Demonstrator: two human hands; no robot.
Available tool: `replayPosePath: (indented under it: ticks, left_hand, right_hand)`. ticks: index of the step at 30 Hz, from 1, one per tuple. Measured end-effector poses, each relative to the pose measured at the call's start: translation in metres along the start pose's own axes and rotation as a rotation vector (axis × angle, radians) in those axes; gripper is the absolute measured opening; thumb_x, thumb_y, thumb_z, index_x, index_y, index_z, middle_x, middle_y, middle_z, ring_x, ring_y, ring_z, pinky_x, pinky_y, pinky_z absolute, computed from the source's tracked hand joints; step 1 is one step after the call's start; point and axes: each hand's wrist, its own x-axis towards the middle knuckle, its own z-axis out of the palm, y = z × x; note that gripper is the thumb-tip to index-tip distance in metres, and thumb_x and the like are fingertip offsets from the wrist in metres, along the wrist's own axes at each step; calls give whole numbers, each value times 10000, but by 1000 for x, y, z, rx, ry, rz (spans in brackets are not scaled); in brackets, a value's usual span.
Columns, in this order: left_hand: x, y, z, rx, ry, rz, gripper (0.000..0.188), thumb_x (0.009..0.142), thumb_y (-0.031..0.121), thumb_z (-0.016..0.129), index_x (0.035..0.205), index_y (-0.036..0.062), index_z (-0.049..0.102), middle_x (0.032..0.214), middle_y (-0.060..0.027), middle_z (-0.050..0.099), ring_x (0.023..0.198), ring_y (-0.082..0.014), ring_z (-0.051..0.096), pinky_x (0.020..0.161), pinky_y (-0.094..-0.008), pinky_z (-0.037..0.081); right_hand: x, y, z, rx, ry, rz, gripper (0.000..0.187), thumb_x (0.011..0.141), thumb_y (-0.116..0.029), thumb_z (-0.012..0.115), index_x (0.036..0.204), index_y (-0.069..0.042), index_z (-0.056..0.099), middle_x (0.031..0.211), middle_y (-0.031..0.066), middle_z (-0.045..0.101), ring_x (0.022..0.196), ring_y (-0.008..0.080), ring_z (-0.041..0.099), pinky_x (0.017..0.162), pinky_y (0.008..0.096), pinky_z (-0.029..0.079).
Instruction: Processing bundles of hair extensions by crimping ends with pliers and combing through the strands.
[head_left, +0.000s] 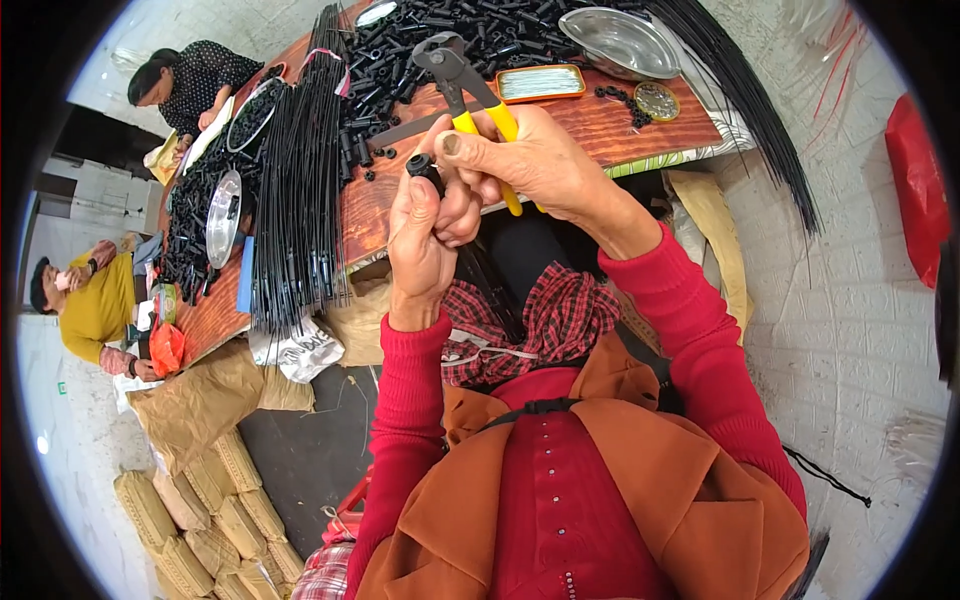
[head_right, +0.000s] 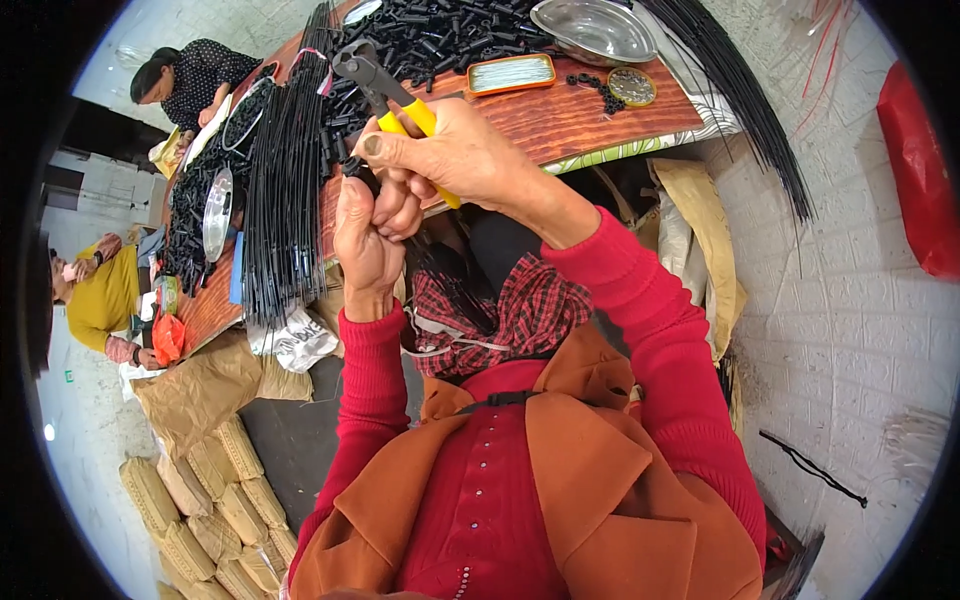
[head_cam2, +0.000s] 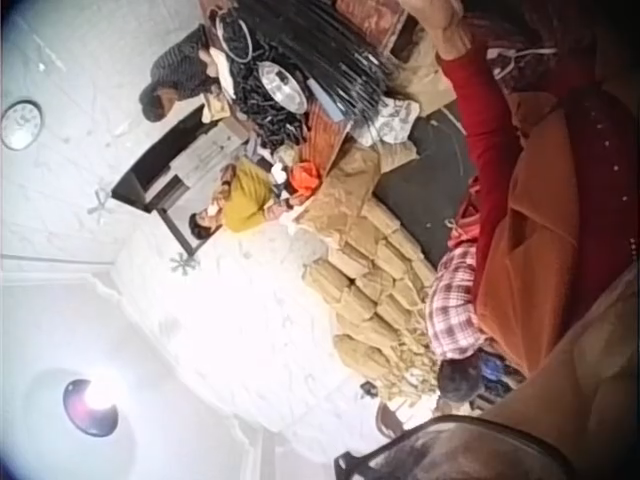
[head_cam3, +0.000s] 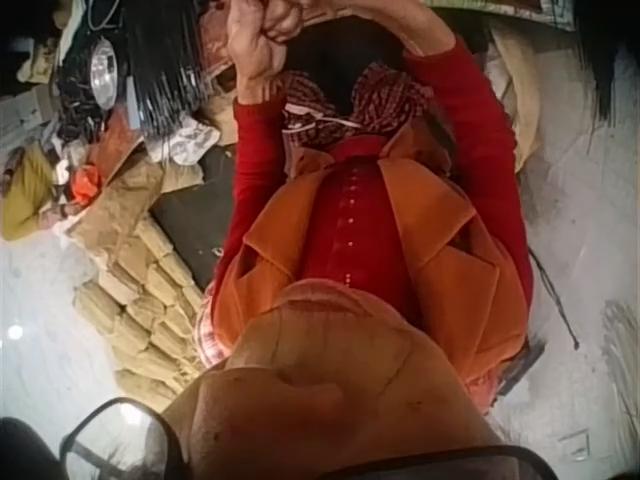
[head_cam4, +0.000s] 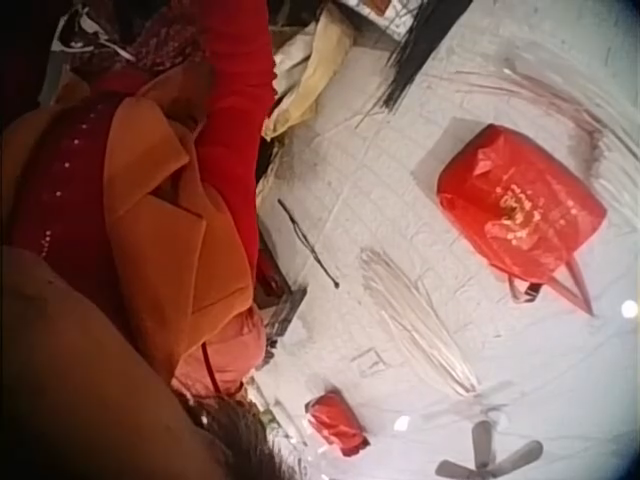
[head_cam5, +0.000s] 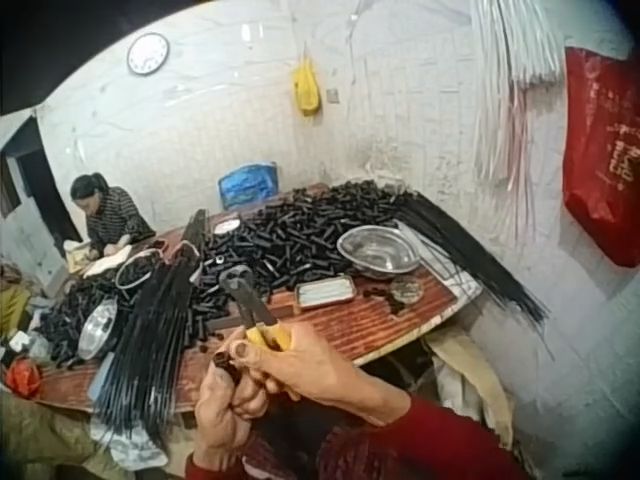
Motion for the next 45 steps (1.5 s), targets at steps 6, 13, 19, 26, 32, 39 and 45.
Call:
replayPosePath:
  ticks: [6, 13, 19, 26, 32, 39, 45]
  left_hand:
    - [2, 3, -1, -41, -52, 83, 628, 883, 406, 425, 1320, 6, 216, 563, 62, 227, 443, -30, 218, 407, -167, 175]
    - [4, 3, 3, 75, 12, 114, 603, 874, 395, 453, 1284, -10, 272, 542, 64, 234, 444, -26, 228, 402, -167, 170]
    - [3, -2, 3, 143, -20, 159, 475, 893, 366, 429, 1192, 2, 377, 546, 62, 245, 445, -25, 234, 405, -165, 185]
    - [1, -2, 3, 147, 29, 157, 398, 904, 342, 416, 1130, 16, 416, 554, 58, 261, 447, -28, 243, 404, -166, 191]
    - [1, -3, 5, 204, 22, 175, 394, 911, 352, 391, 1117, 17, 414, 554, 58, 261, 448, -27, 242, 402, -170, 187]
    - [5, -6, 7, 405, 67, 213, 404, 927, 353, 338, 1134, 13, 403, 559, 57, 253, 454, -24, 235, 409, -172, 195]
    - [9, -5, 14, 399, 58, 200, 411, 932, 348, 322, 1153, 10, 396, 561, 56, 252, 453, -26, 235, 410, -172, 205]
  right_hand:
    - [-23, -22, -20, -330, -117, 248, 357, 872, -378, 471, 802, -35, 541, 622, -1, 516, 502, 46, 461, 452, 176, 369]
    - [-32, -25, -38, -502, -365, 356, 346, 893, -312, 440, 953, 18, 524, 714, 58, 562, 622, 108, 546, 566, 224, 455]
    - [-22, -27, -41, -512, -441, 353, 423, 881, -371, 437, 976, 32, 519, 791, 99, 596, 692, 144, 585, 618, 254, 478]
    - [-19, -40, -37, -503, -452, 398, 462, 871, -394, 436, 993, 44, 517, 813, 125, 610, 710, 161, 606, 600, 251, 480]
    - [-17, -49, -35, -511, -462, 487, 402, 874, -342, 428, 963, 33, 539, 758, 101, 616, 657, 143, 607, 568, 251, 474]
    - [-16, -52, -29, -800, -376, 414, 310, 855, -259, 450, 831, 28, 566, 652, 84, 607, 555, 137, 589, 531, 274, 467]
    - [-21, -48, -27, -1320, -239, 124, 307, 842, -257, 468, 785, 29, 563, 591, 81, 585, 504, 150, 571, 509, 294, 462]
